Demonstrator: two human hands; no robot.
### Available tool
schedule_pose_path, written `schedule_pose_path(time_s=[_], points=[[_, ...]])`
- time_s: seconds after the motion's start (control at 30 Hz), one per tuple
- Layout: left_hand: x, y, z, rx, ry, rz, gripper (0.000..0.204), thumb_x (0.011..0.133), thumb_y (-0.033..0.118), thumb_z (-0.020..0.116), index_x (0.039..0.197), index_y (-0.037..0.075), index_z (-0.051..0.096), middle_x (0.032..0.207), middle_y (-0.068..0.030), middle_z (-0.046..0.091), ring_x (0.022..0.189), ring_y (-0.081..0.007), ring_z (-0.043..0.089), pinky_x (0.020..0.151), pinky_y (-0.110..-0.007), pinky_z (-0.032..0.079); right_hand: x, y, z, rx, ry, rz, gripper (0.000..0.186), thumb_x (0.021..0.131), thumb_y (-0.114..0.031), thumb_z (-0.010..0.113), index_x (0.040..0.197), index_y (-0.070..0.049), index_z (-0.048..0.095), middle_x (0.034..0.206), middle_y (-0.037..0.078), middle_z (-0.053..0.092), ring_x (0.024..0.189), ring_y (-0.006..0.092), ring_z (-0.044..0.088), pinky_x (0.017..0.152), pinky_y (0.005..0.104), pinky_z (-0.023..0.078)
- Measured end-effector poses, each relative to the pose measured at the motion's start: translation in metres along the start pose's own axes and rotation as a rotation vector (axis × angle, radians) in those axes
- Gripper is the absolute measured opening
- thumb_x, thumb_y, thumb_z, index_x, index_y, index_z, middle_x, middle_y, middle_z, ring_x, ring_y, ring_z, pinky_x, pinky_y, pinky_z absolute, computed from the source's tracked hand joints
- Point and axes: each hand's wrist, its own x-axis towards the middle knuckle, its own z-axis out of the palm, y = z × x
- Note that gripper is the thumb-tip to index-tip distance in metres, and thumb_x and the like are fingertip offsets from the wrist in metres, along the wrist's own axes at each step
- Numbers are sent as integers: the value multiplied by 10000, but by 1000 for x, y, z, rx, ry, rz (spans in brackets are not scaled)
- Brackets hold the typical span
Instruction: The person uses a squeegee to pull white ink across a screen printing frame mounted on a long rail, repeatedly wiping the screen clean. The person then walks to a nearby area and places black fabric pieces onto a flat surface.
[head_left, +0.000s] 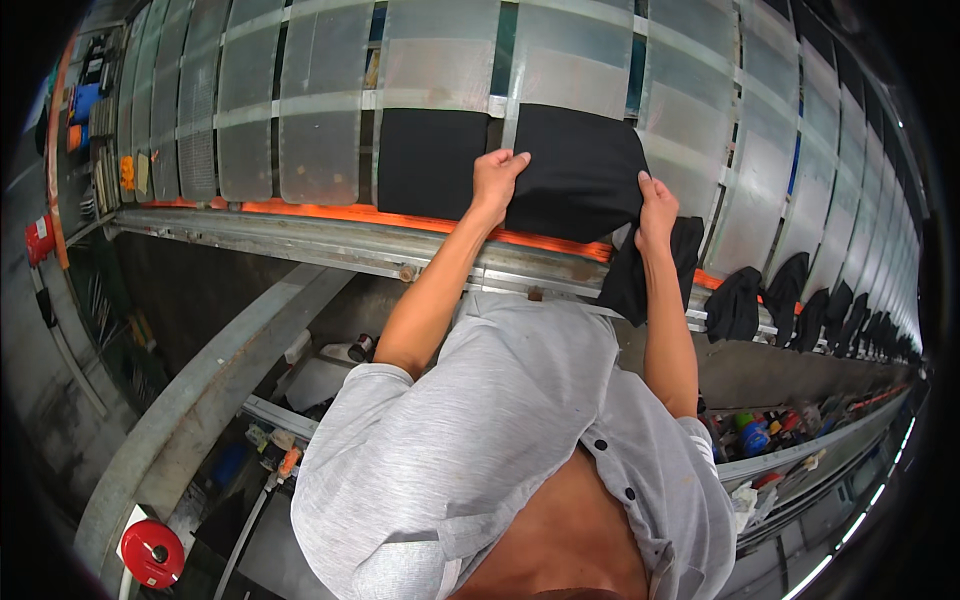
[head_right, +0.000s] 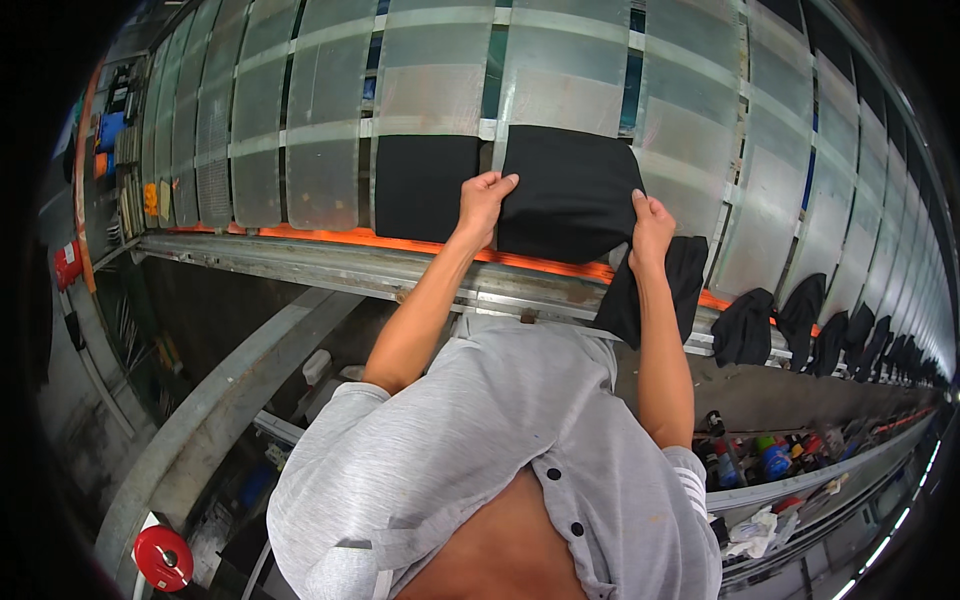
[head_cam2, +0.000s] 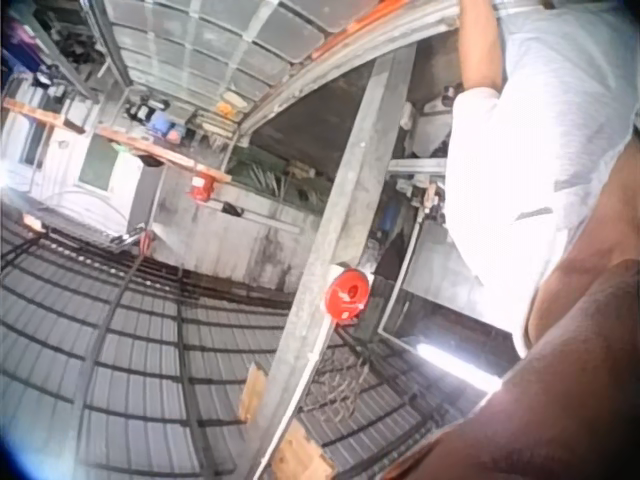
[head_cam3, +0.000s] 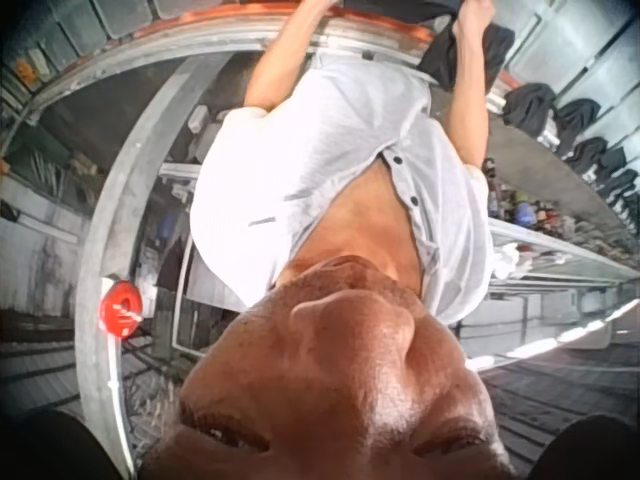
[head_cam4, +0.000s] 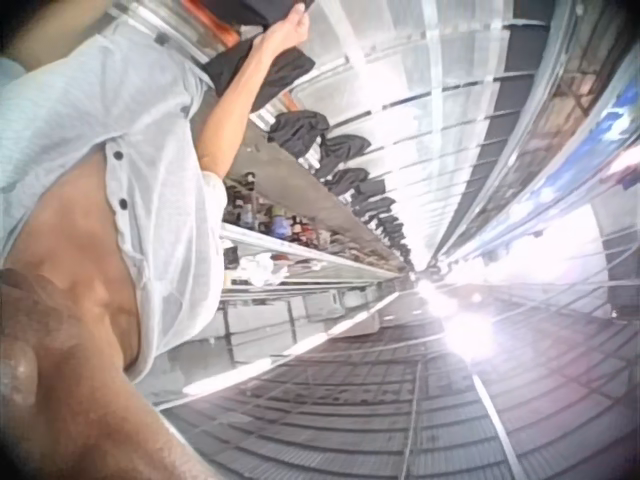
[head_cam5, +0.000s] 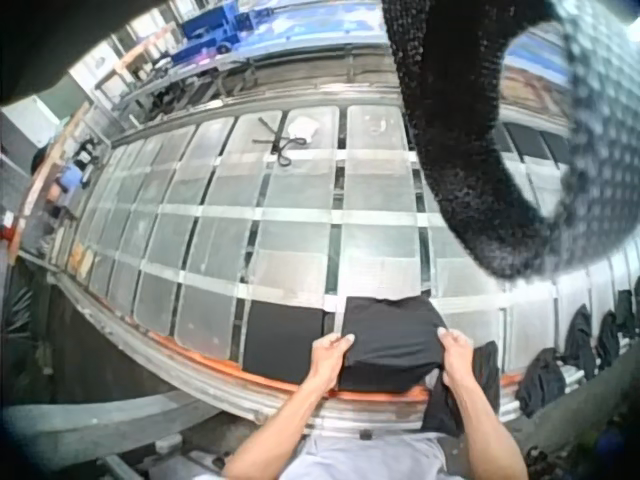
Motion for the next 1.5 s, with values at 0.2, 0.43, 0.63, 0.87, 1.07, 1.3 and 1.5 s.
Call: schedule_pose_path(time_s=[0.2, 0.43, 0.63, 0.87, 1.07, 1.3, 1.5], points=[[-10, -6, -5, 95, 22, -44, 181, 864, 115, 703, 730, 30, 616, 650, 62, 524, 594, -27, 421, 539, -232, 338, -14, 4, 2, -47, 109, 24, 190, 935, -148, 628, 809, -6, 635, 737, -35, 595, 670, 46, 493, 639, 228, 400], [-13, -6, -11, 63, 1, -60, 137, 872, 105, 694, 811, -13, 662, 740, -5, 651, 641, -53, 547, 587, -224, 439, -17, 11, -1, -36, 96, 24, 157, 923, -121, 640, 816, -7, 637, 765, -13, 629, 694, 53, 531, 666, 222, 421], [-19, -2, -7, 37, 38, -60, 175, 846, 105, 719, 733, 3, 632, 667, 34, 584, 600, -28, 454, 534, -229, 356, -20, 17, -2, 2, 75, 31, 160, 924, -118, 637, 809, -7, 635, 762, -18, 626, 686, 53, 528, 662, 221, 421], [-20, -5, -11, 15, 20, -65, 169, 848, 104, 719, 737, 8, 634, 666, 39, 579, 601, -25, 447, 542, -224, 352, -21, 23, -6, 2, 47, 21, 186, 929, -125, 628, 780, -15, 629, 744, -34, 600, 674, 43, 501, 648, 218, 408], [-18, -7, -16, 102, -15, -56, 143, 878, 118, 693, 800, 8, 646, 674, 26, 611, 591, -28, 503, 547, -215, 407, -21, 22, -3, 9, 57, 21, 198, 929, -124, 624, 762, -18, 621, 743, -42, 591, 676, 39, 486, 645, 214, 396], [-16, -11, -18, 117, -21, -58, 156, 881, 143, 689, 807, 11, 654, 664, 26, 615, 524, -35, 514, 428, -218, 401, -19, 26, -7, 43, 34, 25, 183, 931, -123, 624, 787, -11, 630, 762, -34, 606, 699, 46, 500, 676, 210, 399], [-18, -3, -16, 137, -16, -76, 167, 885, 165, 681, 801, 23, 655, 652, 12, 621, 461, -46, 512, 337, -220, 380, -17, 30, -11, 47, 13, 19, 168, 930, -130, 629, 822, -3, 648, 779, -25, 626, 702, 45, 519, 679, 209, 407]])
